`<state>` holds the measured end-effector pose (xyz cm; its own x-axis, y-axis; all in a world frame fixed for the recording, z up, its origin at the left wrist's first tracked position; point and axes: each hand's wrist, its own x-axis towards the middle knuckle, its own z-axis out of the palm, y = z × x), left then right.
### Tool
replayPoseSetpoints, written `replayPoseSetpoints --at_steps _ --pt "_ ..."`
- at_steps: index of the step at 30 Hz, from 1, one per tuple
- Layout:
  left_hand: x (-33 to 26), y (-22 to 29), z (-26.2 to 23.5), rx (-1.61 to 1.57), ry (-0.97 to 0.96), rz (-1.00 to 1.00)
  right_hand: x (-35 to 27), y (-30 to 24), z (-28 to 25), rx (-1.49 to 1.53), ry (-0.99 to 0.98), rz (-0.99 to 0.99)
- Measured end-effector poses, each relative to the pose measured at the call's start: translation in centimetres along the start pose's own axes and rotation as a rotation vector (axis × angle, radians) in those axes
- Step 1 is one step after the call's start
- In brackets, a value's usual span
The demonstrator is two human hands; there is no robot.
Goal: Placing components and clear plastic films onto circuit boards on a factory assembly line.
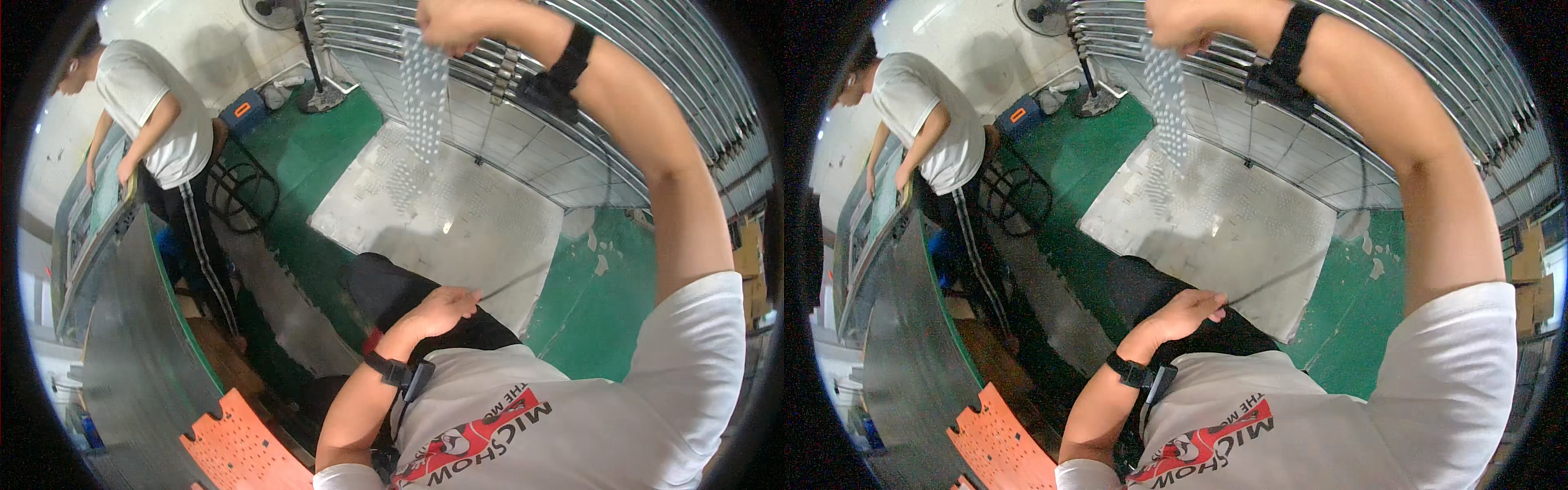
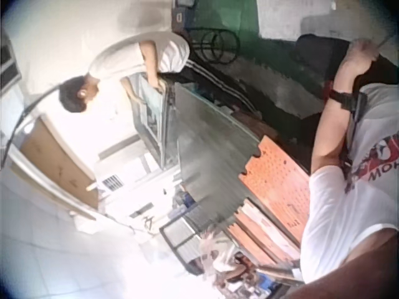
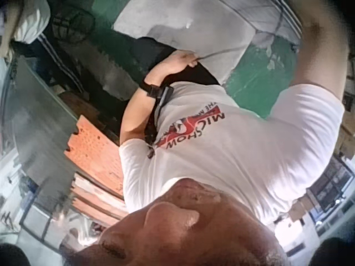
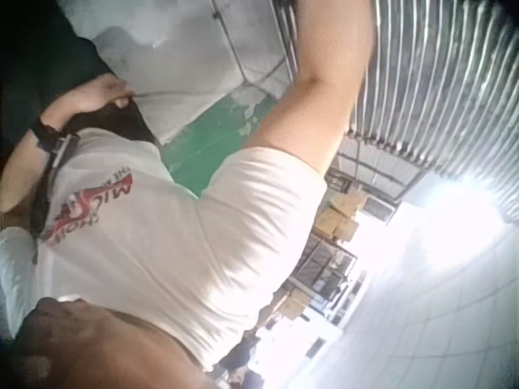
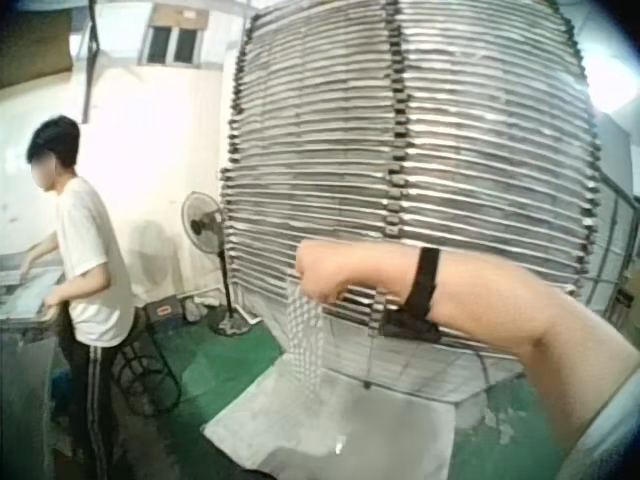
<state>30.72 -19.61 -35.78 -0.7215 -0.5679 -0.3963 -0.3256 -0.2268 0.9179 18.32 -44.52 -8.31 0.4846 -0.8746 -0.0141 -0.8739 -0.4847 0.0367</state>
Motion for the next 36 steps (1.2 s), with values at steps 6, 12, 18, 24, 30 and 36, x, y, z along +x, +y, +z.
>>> replayPoseSetpoints --at_steps 6,12,18,24,30,36 --pt "1.4 -2.0 -3.5 -0.222 0.205 -0.036 1.0 -2.4 6.2 0.232 -0.109 0.13" --pt "1.6 -3.6 -7.6 -0.51 0.437 -0.092 2.2 -4.3 4.7 0.35 -0.05 0.101" --pt "3.1 -4.1 -10.3 -0.981 0.732 -0.073 -0.1 -5.3 -1.3 0.748 0.078 0.214" --pt "4.5 -3.5 -11.1 -1.335 0.617 0.008 -3.8 -1.5 -3.3 0.793 0.191 0.343" --pt "4.9 -3.9 -11.5 -1.32 0.731 0.249 -9.2 3.9 1.2 0.819 0.264 0.402" --pt "5.6 -4.8 -14.2 -0.907 0.773 -0.093 -17.6 9.9 13.4 0.885 0.098 0.819"
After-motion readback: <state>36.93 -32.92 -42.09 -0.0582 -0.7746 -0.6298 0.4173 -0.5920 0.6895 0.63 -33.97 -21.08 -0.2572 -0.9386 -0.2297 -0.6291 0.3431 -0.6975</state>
